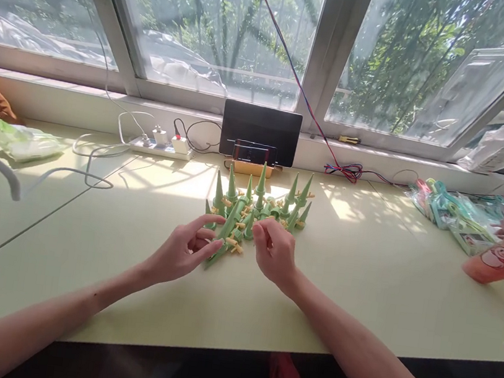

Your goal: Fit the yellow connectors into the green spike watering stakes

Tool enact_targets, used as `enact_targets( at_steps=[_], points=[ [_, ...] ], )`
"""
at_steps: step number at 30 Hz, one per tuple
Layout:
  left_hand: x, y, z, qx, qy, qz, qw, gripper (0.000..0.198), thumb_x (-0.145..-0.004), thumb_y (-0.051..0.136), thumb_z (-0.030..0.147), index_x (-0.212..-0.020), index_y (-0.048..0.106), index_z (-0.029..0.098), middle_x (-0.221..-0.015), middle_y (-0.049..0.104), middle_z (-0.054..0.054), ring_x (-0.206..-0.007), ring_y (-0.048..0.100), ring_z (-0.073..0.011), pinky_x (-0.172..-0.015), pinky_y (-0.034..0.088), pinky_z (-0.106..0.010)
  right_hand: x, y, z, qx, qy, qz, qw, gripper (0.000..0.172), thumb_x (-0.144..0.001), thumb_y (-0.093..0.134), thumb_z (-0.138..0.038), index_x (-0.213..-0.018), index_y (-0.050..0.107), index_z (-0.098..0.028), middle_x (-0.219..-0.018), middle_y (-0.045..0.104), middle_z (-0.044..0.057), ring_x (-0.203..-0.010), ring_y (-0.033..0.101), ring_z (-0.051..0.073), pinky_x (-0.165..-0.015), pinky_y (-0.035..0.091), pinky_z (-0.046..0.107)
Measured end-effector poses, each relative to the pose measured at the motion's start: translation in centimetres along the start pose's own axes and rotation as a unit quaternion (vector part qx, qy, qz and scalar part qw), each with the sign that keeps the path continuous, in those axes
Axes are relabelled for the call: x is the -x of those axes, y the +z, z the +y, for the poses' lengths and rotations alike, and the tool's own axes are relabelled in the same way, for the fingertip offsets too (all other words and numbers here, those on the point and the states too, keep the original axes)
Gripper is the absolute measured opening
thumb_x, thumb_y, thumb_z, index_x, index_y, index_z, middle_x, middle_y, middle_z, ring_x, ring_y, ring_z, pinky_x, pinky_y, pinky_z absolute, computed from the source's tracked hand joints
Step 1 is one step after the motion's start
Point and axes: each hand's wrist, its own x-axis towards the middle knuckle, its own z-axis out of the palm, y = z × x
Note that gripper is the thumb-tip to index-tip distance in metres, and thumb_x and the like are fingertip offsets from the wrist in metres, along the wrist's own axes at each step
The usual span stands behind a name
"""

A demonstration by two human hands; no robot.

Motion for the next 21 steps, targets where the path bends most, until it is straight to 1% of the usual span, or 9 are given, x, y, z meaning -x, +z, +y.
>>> enact_targets(
  at_steps=[3, 6, 8, 11, 17, 21],
  points=[
    [0.2, 0.4, -0.2, -0.087, 0.049, -0.002, 0.995, 0.038, -0.094, 0.055, 0.037, -0.126, 0.046, 0.018, -0.055, 0.039, 0.011, -0.045, 0.026, -0.0064, -0.046, 0.025, -0.018, -0.4, -0.3, 0.8, 0.025, 0.022, 0.012, 0.999, 0.032, -0.100, 0.046, -0.031, -0.072, 0.056, -0.019, -0.053, 0.050, -0.003, -0.046, 0.044, 0.010, -0.048, 0.036, 0.022],
    [0.3, 0.7, -0.1, -0.142, 0.060, -0.015, 0.988, 0.030, -0.095, 0.051, 0.034, -0.120, 0.048, 0.017, -0.052, 0.034, 0.012, -0.045, 0.027, -0.0072, -0.048, 0.025, -0.019, -0.7, -0.5, 1.3, 0.046, 0.034, 0.005, 0.998, 0.036, -0.099, 0.048, -0.033, -0.067, 0.054, -0.019, -0.050, 0.047, -0.004, -0.044, 0.041, 0.009, -0.047, 0.035, 0.022],
    [0.4, 0.8, 0.0, -0.169, 0.054, -0.026, 0.984, 0.027, -0.096, 0.048, 0.034, -0.117, 0.050, 0.017, -0.051, 0.034, 0.012, -0.045, 0.029, -0.0077, -0.050, 0.026, -0.020, -0.8, -0.5, 1.6, 0.059, 0.040, -0.016, 0.997, 0.037, -0.098, 0.051, -0.034, -0.064, 0.053, -0.019, -0.049, 0.045, -0.004, -0.044, 0.039, 0.009, -0.047, 0.034, 0.022],
    [0.4, 1.0, -0.1, -0.199, 0.044, -0.033, 0.978, 0.027, -0.098, 0.046, 0.037, -0.115, 0.054, 0.017, -0.051, 0.037, 0.011, -0.046, 0.033, -0.0087, -0.052, 0.029, -0.021, -0.8, -0.4, 1.9, 0.081, 0.048, -0.046, 0.994, 0.039, -0.097, 0.051, -0.035, -0.061, 0.050, -0.019, -0.049, 0.043, -0.004, -0.045, 0.036, 0.010, -0.048, 0.034, 0.023],
    [0.5, 1.4, -0.7, -0.246, 0.041, -0.039, 0.968, 0.029, -0.099, 0.046, 0.041, -0.111, 0.059, 0.018, -0.051, 0.044, 0.008, -0.046, 0.040, -0.0106, -0.052, 0.030, -0.022, -0.9, -0.5, 2.3, 0.103, 0.068, -0.081, 0.989, 0.040, -0.096, 0.050, -0.034, -0.059, 0.045, -0.020, -0.048, 0.039, -0.004, -0.045, 0.034, 0.010, -0.049, 0.032, 0.024],
    [0.5, 1.4, -0.4, -0.268, 0.019, -0.066, 0.961, 0.033, -0.099, 0.044, 0.044, -0.112, 0.060, 0.018, -0.052, 0.049, 0.006, -0.045, 0.045, -0.0129, -0.052, 0.032, -0.024, -1.1, -0.8, 2.8, 0.110, 0.072, -0.112, 0.985, 0.043, -0.097, 0.048, -0.033, -0.056, 0.039, -0.020, -0.049, 0.037, -0.004, -0.047, 0.033, 0.010, -0.051, 0.030, 0.025]
  ],
)
